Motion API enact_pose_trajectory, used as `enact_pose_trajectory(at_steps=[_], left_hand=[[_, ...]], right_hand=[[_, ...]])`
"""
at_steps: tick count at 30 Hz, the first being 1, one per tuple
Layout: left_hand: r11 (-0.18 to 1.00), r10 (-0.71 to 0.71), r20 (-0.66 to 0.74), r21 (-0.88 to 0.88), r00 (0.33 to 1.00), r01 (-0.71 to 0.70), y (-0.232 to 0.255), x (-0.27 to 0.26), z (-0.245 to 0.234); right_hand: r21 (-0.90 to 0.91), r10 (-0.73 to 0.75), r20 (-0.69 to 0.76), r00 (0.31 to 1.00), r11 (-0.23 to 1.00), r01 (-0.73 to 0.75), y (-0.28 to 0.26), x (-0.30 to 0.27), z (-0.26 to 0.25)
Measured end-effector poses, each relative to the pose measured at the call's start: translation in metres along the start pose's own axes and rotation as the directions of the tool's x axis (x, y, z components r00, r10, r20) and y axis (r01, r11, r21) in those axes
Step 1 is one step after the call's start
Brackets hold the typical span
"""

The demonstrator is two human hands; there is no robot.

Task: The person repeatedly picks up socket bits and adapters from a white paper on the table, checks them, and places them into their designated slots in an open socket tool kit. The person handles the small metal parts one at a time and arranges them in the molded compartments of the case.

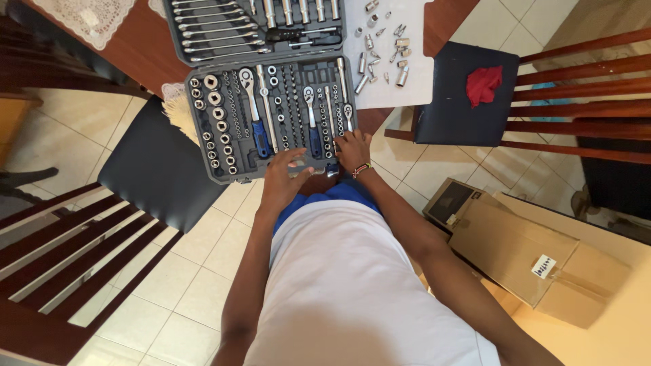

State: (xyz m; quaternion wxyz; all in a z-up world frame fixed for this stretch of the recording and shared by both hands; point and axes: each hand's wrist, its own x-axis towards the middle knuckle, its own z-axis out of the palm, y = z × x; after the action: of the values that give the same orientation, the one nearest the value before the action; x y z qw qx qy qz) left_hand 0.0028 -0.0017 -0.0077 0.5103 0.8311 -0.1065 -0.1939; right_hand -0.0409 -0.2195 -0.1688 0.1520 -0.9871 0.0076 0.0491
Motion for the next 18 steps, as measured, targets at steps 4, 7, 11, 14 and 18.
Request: enact_pose_trajectory(at_steps=[4, 7, 11, 14, 18], left_hand=[[0.999, 0.035, 0.012, -0.012, 0.999, -0.035, 0.002, 0.002, 0.002], [1.0, 0.016, 0.039, -0.001, 0.999, -0.016, 0.004, 0.003, 0.004], [1.0, 0.012, 0.047, 0.003, 0.999, -0.012, 0.006, 0.005, 0.006], [1.0, 0.013, 0.048, -0.008, 0.999, -0.012, 0.007, 0.007, 0.005], [0.999, -0.028, 0.034, -0.025, 0.999, 0.028, 0.008, 0.01, 0.006]], right_hand=[[-0.004, 0.001, -0.054, 0.999, 1.0, -0.001, -0.003, -0.002, 0.004], [0.014, 0.005, -0.063, 0.998, 1.0, -0.004, -0.001, 0.0, 0.004], [0.017, 0.022, 0.023, 0.999, 1.0, -0.023, 0.001, 0.006, 0.002], [0.026, 0.008, 0.025, 1.0, 1.0, -0.009, 0.001, 0.007, 0.0], [0.04, -0.019, -0.021, 1.0, 0.999, 0.02, 0.002, 0.005, 0.0]])
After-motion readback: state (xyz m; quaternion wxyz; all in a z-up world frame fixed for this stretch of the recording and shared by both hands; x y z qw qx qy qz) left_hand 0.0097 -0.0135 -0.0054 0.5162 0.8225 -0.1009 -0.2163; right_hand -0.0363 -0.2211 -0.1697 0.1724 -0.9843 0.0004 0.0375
